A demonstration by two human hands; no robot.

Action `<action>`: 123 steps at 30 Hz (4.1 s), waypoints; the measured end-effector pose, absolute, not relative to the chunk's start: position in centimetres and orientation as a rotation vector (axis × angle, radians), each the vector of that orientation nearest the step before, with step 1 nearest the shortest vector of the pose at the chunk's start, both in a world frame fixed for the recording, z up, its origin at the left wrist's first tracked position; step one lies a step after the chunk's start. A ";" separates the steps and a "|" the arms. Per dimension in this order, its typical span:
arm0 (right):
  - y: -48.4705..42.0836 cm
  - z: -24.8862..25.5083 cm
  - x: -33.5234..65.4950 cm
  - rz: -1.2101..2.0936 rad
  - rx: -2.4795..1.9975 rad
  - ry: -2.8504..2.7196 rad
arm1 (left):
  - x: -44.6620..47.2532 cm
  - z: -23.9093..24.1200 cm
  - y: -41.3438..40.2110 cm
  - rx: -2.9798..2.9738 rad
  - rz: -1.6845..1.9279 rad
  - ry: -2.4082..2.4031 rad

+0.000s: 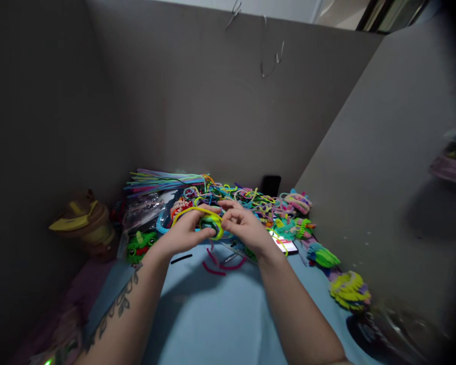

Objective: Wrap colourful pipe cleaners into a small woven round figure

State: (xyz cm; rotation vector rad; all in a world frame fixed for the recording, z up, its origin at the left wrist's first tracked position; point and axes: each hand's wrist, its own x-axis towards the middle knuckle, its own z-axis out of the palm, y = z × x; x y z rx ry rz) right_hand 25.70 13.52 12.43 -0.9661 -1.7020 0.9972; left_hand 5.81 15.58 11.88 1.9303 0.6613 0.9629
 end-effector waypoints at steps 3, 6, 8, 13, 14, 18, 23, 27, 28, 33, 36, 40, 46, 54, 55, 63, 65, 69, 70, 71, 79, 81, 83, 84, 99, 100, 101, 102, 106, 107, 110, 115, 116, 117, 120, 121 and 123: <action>13.5 12.3 25.5 0.893 -0.959 -1.782 | 5.9 12.3 15.2 1.963 0.919 0.691; 13.4 12.3 25.3 0.769 -0.963 -1.830 | 6.2 12.3 15.1 1.935 0.956 0.693; 13.5 12.3 25.2 0.671 -0.994 -1.798 | 6.6 12.1 15.3 1.895 1.055 0.760; 13.8 11.8 24.9 0.412 -1.085 -1.487 | 8.1 11.1 15.9 1.559 1.326 1.053; 13.8 11.7 24.8 0.384 -1.091 -1.426 | 8.4 11.0 15.9 1.474 1.325 1.062; 14.0 11.1 24.2 0.371 -1.098 -1.326 | 9.3 11.4 15.2 1.191 1.233 0.868; 14.4 10.4 23.6 0.536 -1.078 -1.388 | 9.6 12.3 14.2 0.969 1.202 0.789; 14.4 10.8 23.9 0.663 -1.041 -1.349 | 9.3 12.7 14.4 0.964 1.214 0.881; 14.3 11.0 24.1 0.701 -1.036 -1.361 | 9.1 12.8 14.5 0.971 1.214 0.901; 14.1 11.8 25.6 0.919 -0.944 -1.567 | 8.8 12.8 14.7 0.992 1.132 0.913; 14.3 11.9 26.2 0.972 -0.856 -1.636 | 8.7 12.8 14.7 0.962 1.058 0.885; 14.5 11.7 26.1 0.897 -0.863 -1.564 | 8.6 12.9 14.6 0.909 0.994 0.813; 14.9 11.0 24.9 0.844 -0.789 -1.329 | 8.6 13.4 14.4 0.861 1.008 0.784; 15.3 10.9 24.6 0.794 -0.813 -1.123 | 8.6 13.4 14.4 0.884 0.993 0.741; 15.2 10.9 24.6 0.804 -0.814 -1.121 | 8.6 13.4 14.4 0.889 0.989 0.734; 14.9 11.3 24.3 0.885 -0.901 -1.068 | 8.3 13.4 14.4 0.952 0.992 0.720; 14.8 11.4 24.2 0.906 -0.910 -1.068 | 8.2 13.3 14.4 0.980 0.996 0.727; 14.8 11.4 24.1 0.926 -0.911 -1.045 | 8.3 13.1 14.5 1.103 1.003 0.780; 14.8 11.4 24.1 0.919 -0.911 -1.039 | 8.4 12.9 14.5 1.162 1.009 0.813; 14.9 11.3 24.2 0.907 -0.914 -1.035 | 8.5 12.8 14.6 1.233 1.035 0.861; 14.0 11.7 23.9 0.615 -1.083 -1.194 | 9.3 11.8 14.2 2.024 1.355 1.148; 13.7 11.7 23.6 0.589 -1.105 -1.223 | 9.4 11.7 14.0 2.131 1.299 1.122; 13.5 11.6 23.4 0.611 -1.089 -1.234 | 9.5 11.6 14.0 2.172 1.283 1.123; 13.5 11.5 23.3 0.622 -1.079 -1.238 | 9.5 11.6 14.0 2.181 1.285 1.126; 12.9 11.8 23.2 0.647 -1.052 -1.309 | 9.5 11.7 13.7 2.265 1.296 1.135; 12.9 11.8 23.2 0.652 -1.047 -1.307 | 9.5 11.7 13.7 2.252 1.311 1.122; 12.9 11.8 23.2 0.659 -1.041 -1.303 | 9.5 11.7 13.6 2.235 1.325 1.114; 12.9 11.7 23.2 0.667 -1.036 -1.298 | 9.5 11.7 13.7 2.218 1.331 1.106; 13.2 11.5 23.3 0.698 -1.038 -1.280 | 9.6 11.6 13.8 2.166 1.316 1.089; 13.3 11.5 23.4 0.700 -1.045 -1.278 | 9.6 11.5 13.9 2.164 1.311 1.086; 13.5 11.5 23.6 0.708 -1.057 -1.260 | 9.4 11.4 14.3 2.157 1.289 1.068; 13.5 12.2 24.0 0.828 -0.992 -1.244 | 8.8 11.6 14.5 2.023 1.192 1.040; 13.4 12.3 24.0 0.843 -0.982 -1.254 | 8.6 11.7 14.5 2.004 1.142 1.022; 13.4 12.4 24.1 0.852 -0.975 -1.270 | 8.4 11.8 14.5 1.995 1.093 0.994; 13.3 12.6 24.4 0.871 -0.966 -1.342 | 8.1 12.0 14.5 1.998 1.009 0.902; 13.3 12.6 24.5 0.881 -0.964 -1.363 | 8.0 12.0 14.5 1.998 0.999 0.887; 13.4 12.6 24.6 0.893 -0.966 -1.390 | 8.2 12.1 14.3 1.992 0.995 0.912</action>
